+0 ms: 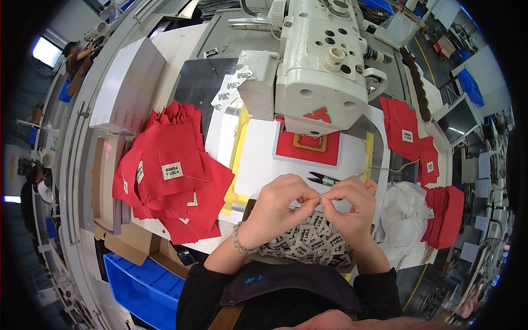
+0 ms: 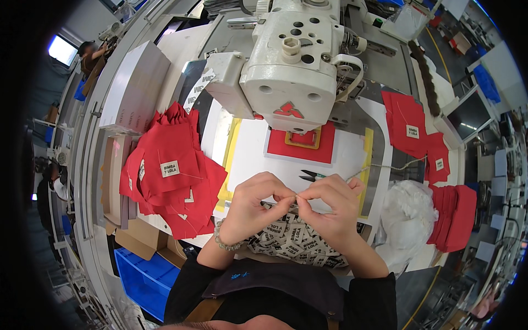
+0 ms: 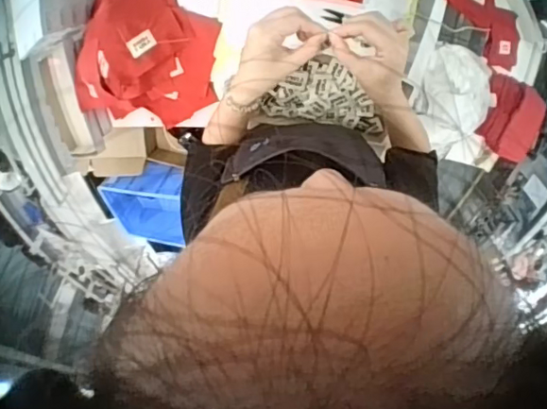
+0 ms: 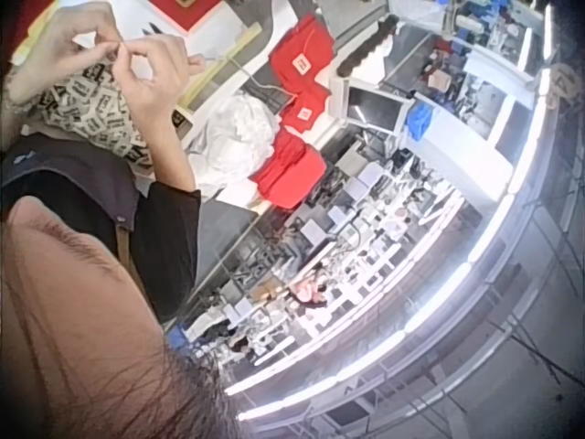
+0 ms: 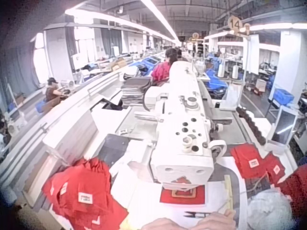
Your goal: The person uses a sewing machine to attach white rectangular labels to red fabric pieces. They pick up a label, place it on the fabric, and guide the material under the machine's needle to stitch it in place. After sewing, they trim the excess thread and inspect the finished label before repeating the process with the next piece.
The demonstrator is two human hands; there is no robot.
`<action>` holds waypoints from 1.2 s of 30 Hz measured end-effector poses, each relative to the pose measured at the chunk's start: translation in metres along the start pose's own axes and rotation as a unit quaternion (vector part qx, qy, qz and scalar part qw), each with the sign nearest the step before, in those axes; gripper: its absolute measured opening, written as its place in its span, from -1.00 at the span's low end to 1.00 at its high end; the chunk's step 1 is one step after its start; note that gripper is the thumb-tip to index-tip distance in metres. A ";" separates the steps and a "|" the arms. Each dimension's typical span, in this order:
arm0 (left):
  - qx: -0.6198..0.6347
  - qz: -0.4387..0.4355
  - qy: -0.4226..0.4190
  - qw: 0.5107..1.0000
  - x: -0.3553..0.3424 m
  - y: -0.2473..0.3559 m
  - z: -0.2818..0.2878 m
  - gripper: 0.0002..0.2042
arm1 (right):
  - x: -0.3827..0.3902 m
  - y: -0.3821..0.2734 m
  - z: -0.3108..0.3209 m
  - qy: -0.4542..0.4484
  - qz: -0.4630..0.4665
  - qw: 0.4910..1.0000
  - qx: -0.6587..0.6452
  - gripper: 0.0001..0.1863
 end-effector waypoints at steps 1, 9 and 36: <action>-0.012 -0.011 0.006 1.000 -0.001 0.002 0.000 -0.91 | 0.000 -0.001 0.000 0.002 0.003 1.000 0.007 -0.81; -0.025 -0.019 0.005 0.999 -0.003 0.001 -0.004 -0.90 | 0.000 0.001 -0.005 0.004 0.008 1.000 0.025 -0.78; -0.020 0.029 -0.048 0.998 -0.003 -0.005 -0.008 -0.95 | 0.000 0.008 -0.001 -0.057 -0.071 0.996 -0.005 -0.89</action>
Point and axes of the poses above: each hand's wrist, its own x-axis away from the middle knuckle, its own z-axis out of the back of the hand, y = z × x, the point moved 5 cm from there along -x, towards the middle knuckle, and after that the axes turned 13 degrees about -x, right-handed, at the moved point
